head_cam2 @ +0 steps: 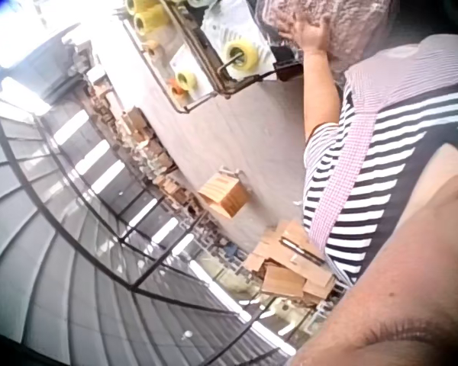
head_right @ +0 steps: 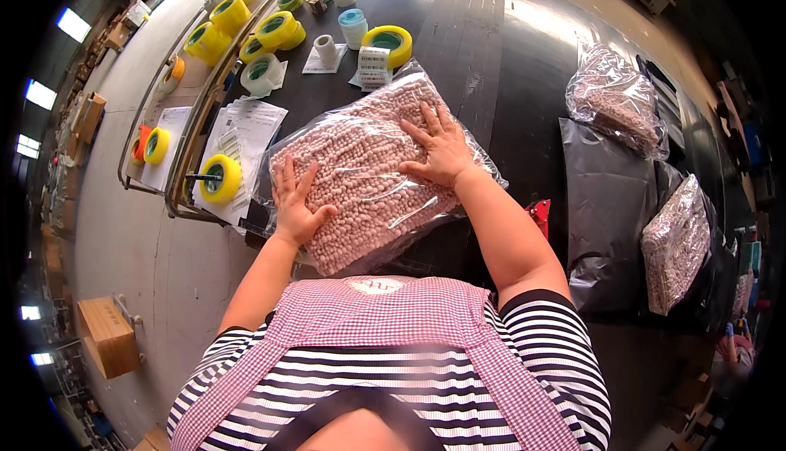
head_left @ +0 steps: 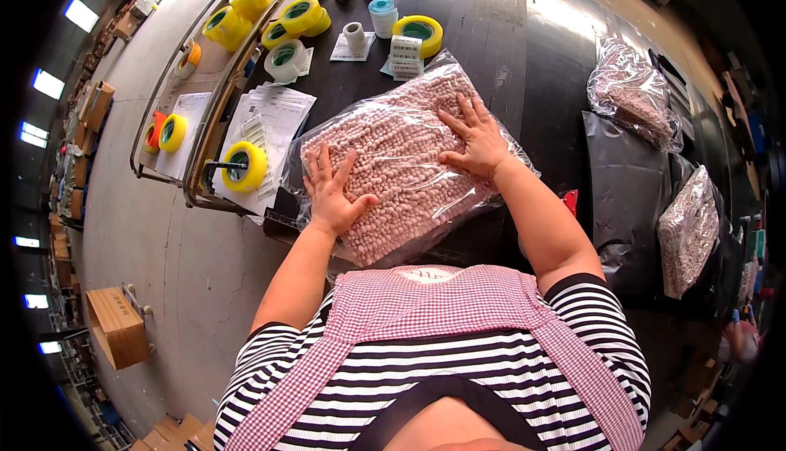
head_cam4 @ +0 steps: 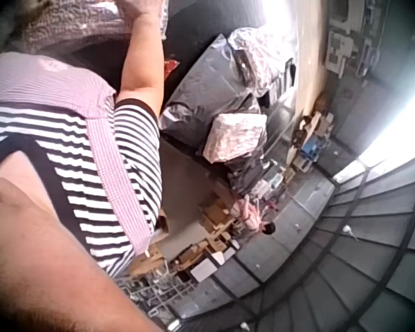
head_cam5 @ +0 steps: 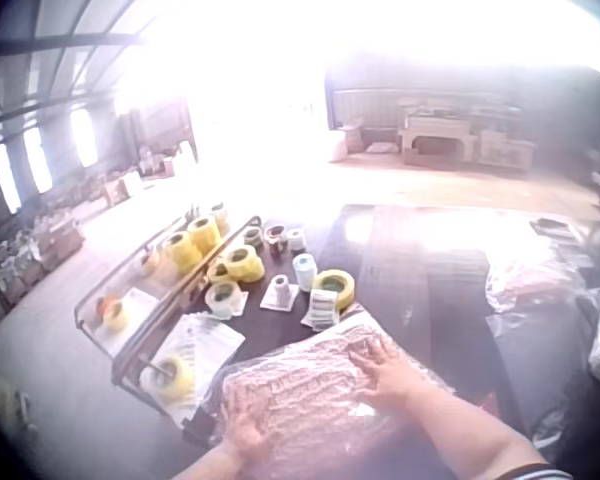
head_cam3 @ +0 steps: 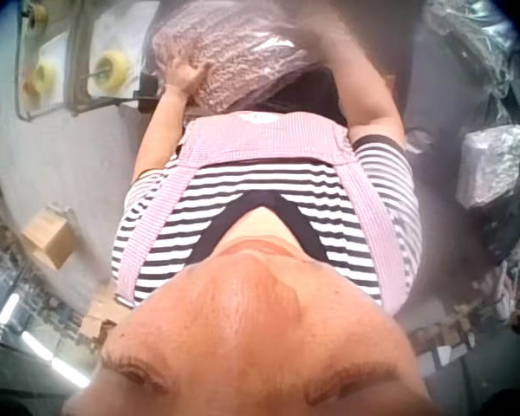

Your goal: The person places items into plastic bags and seals them using a tape dispenser by hand.

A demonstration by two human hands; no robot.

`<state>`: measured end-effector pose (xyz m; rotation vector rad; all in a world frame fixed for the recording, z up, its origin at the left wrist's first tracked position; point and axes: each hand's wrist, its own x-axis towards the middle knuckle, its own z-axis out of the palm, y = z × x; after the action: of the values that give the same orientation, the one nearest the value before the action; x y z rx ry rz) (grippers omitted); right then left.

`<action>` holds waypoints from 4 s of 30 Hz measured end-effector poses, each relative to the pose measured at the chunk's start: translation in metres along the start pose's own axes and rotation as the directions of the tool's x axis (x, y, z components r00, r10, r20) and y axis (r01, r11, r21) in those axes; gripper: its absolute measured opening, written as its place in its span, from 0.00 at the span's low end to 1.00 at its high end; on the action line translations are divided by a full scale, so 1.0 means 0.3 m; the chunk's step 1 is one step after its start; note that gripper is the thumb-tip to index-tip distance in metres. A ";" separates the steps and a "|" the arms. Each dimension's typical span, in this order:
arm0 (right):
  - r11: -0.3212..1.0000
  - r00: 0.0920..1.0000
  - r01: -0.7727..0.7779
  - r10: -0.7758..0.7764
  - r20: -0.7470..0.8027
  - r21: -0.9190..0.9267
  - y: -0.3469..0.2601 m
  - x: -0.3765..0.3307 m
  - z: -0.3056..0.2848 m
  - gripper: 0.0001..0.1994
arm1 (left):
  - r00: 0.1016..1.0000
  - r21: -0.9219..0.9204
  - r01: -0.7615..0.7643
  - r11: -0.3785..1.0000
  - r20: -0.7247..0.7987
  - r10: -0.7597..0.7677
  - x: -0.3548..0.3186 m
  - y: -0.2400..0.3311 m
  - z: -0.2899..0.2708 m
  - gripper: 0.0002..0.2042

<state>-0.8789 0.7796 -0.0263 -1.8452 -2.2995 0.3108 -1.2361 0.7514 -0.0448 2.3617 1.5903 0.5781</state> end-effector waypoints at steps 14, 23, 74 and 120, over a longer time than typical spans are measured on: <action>0.983 0.988 -0.142 0.132 -0.085 -0.113 -0.127 -0.113 0.050 0.46 | 0.989 -0.067 -0.144 0.987 -0.046 0.141 0.024 -0.048 0.033 0.39; 0.995 0.983 -0.072 0.060 -0.173 -0.064 -0.108 -0.094 0.059 0.43 | 0.983 -0.115 -0.167 0.979 -0.099 0.156 0.026 -0.058 0.044 0.36; 0.976 0.975 0.195 -0.203 -0.084 -0.095 -0.304 -0.038 -0.006 0.56 | 0.984 0.131 -0.179 0.975 0.014 0.178 0.045 -0.108 -0.075 0.46; 0.687 0.862 -0.149 0.443 -0.247 0.711 -0.324 -0.502 0.022 0.28 | 0.981 -0.276 0.042 0.960 -0.169 -0.092 0.108 -0.279 -0.079 0.28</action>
<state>-0.9395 0.6118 -0.0073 -1.6681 -1.3242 0.6426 -1.3055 0.8126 -0.0513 2.0960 1.5420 0.9538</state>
